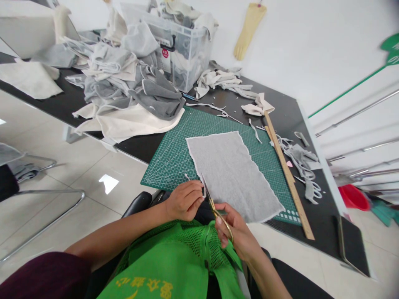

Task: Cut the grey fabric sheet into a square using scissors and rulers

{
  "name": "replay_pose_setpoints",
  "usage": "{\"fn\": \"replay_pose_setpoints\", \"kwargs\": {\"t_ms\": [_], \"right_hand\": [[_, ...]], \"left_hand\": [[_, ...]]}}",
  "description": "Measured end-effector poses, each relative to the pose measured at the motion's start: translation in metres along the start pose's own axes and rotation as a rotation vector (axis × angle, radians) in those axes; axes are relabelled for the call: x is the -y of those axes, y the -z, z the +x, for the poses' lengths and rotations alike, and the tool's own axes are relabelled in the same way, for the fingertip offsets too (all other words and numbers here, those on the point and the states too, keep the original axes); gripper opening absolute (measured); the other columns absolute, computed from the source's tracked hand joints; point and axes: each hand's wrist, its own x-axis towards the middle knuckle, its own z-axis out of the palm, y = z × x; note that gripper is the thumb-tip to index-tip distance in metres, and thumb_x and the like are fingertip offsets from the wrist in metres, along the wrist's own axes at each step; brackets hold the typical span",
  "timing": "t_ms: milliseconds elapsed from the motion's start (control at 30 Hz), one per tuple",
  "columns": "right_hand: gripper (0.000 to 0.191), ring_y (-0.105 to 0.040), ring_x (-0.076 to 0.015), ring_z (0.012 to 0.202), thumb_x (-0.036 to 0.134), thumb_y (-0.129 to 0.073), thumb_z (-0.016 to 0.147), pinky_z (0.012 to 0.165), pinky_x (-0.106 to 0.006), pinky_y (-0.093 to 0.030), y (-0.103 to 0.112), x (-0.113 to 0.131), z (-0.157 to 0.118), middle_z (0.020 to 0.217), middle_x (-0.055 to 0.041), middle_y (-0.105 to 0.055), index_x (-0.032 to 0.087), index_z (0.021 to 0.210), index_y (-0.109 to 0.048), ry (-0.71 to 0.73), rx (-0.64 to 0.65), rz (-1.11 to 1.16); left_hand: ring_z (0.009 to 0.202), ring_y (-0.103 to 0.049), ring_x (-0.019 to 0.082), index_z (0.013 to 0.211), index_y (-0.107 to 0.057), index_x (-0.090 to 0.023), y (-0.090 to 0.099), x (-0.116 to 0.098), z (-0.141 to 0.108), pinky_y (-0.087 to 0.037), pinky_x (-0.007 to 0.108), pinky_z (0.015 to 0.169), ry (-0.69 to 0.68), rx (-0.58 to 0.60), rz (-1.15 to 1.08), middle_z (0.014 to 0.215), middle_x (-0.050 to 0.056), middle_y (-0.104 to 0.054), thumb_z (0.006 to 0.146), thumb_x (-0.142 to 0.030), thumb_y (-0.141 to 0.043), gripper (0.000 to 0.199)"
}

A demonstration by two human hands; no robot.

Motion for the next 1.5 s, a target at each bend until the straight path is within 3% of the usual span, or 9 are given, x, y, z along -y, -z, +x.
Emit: {"fn": "replay_pose_setpoints", "kwargs": {"t_ms": [133, 267, 500, 700, 833, 1067, 1233, 1333, 1500], "right_hand": [[0.053, -0.039, -0.0056, 0.041, 0.059, -0.073, 0.089, 0.041, -0.018, -0.042, 0.008, -0.003, -0.011, 0.058, 0.0102, -0.049, 0.021, 0.121, -0.053, -0.037, 0.028, -0.004], [0.054, -0.040, -0.0057, 0.044, 0.061, -0.072, 0.088, 0.044, -0.018, -0.041, 0.020, -0.013, -0.030, 0.062, 0.0091, -0.050, 0.022, 0.120, -0.052, -0.048, 0.045, 0.074], [0.059, -0.034, -0.0052, 0.044, 0.063, -0.073, 0.086, 0.043, -0.020, -0.039, 0.049, -0.018, -0.060, 0.065, 0.0071, -0.050, 0.021, 0.124, -0.055, -0.016, 0.133, 0.126], [0.041, -0.033, -0.0069, 0.044, 0.057, -0.067, 0.092, 0.041, -0.020, -0.036, 0.062, 0.013, -0.029, 0.064, 0.0061, -0.049, 0.023, 0.113, -0.062, 0.085, -0.075, 0.318], [0.034, -0.034, -0.0077, 0.045, 0.054, -0.068, 0.092, 0.042, -0.020, -0.037, 0.067, 0.029, -0.010, 0.062, 0.0064, -0.046, 0.024, 0.108, -0.065, 0.111, -0.157, 0.373], [0.048, -0.032, -0.0069, 0.043, 0.059, -0.071, 0.087, 0.041, -0.020, -0.035, 0.082, 0.005, -0.040, 0.065, 0.0055, -0.048, 0.024, 0.117, -0.061, 0.120, 0.009, 0.275], [0.060, -0.029, -0.0052, 0.042, 0.066, -0.072, 0.083, 0.041, -0.020, -0.038, 0.076, -0.013, -0.055, 0.063, 0.0066, -0.048, 0.023, 0.122, -0.057, 0.144, 0.104, 0.193], [0.064, -0.032, -0.0053, 0.042, 0.068, -0.074, 0.081, 0.043, -0.020, -0.041, 0.077, -0.016, -0.052, 0.062, 0.0067, -0.050, 0.023, 0.124, -0.056, 0.111, 0.187, 0.169], [0.076, -0.039, -0.0057, 0.043, 0.070, -0.080, 0.074, 0.045, -0.019, -0.040, 0.083, -0.022, -0.050, 0.064, 0.0043, -0.057, 0.021, 0.127, -0.058, 0.007, 0.318, 0.095]], "left_hand": [[0.117, -0.062, 0.028, 0.107, -0.060, -0.017, 0.001, -0.004, 0.006, -0.056, 0.049, 0.102, 0.138, 0.034, 0.119, 0.112, 0.013, -0.066, 0.093, -0.017, -0.058, 0.015], [0.127, -0.057, 0.032, 0.129, -0.057, -0.013, 0.001, -0.008, 0.013, -0.048, 0.055, 0.112, 0.296, 0.218, 0.259, 0.130, 0.017, -0.063, 0.098, -0.029, -0.056, 0.035], [0.134, -0.056, 0.029, 0.118, -0.065, -0.016, 0.006, -0.002, 0.023, -0.041, 0.053, 0.121, 0.313, 0.362, 0.258, 0.131, 0.013, -0.066, 0.101, -0.025, -0.052, 0.023], [0.137, -0.056, 0.028, 0.117, -0.067, -0.017, 0.016, 0.013, 0.045, -0.042, 0.048, 0.121, 0.241, 0.494, 0.250, 0.132, 0.011, -0.067, 0.101, -0.037, -0.057, 0.028], [0.136, -0.056, 0.028, 0.112, -0.067, -0.018, 0.011, 0.027, 0.063, -0.043, 0.044, 0.120, 0.194, 0.551, 0.259, 0.132, 0.011, -0.067, 0.096, -0.042, -0.065, 0.029], [0.129, -0.057, 0.035, 0.114, -0.065, -0.016, -0.017, 0.041, 0.086, -0.043, 0.056, 0.114, 0.231, 0.566, 0.409, 0.127, 0.015, -0.067, 0.080, -0.029, -0.074, 0.037], [0.140, -0.047, 0.030, 0.119, -0.067, -0.022, -0.016, 0.040, 0.082, -0.041, 0.049, 0.116, 0.012, 0.519, 0.266, 0.145, 0.010, -0.057, 0.084, -0.015, -0.065, 0.036], [0.130, -0.054, 0.026, 0.101, -0.070, -0.022, -0.009, 0.039, 0.075, -0.047, 0.043, 0.107, -0.074, 0.553, 0.183, 0.133, 0.006, -0.065, 0.086, -0.009, -0.060, 0.023], [0.099, -0.063, 0.019, 0.098, -0.067, -0.018, 0.005, 0.040, 0.061, -0.052, 0.033, 0.090, 0.039, 0.520, 0.102, 0.103, 0.005, -0.070, 0.090, -0.004, -0.051, 0.023]]}}
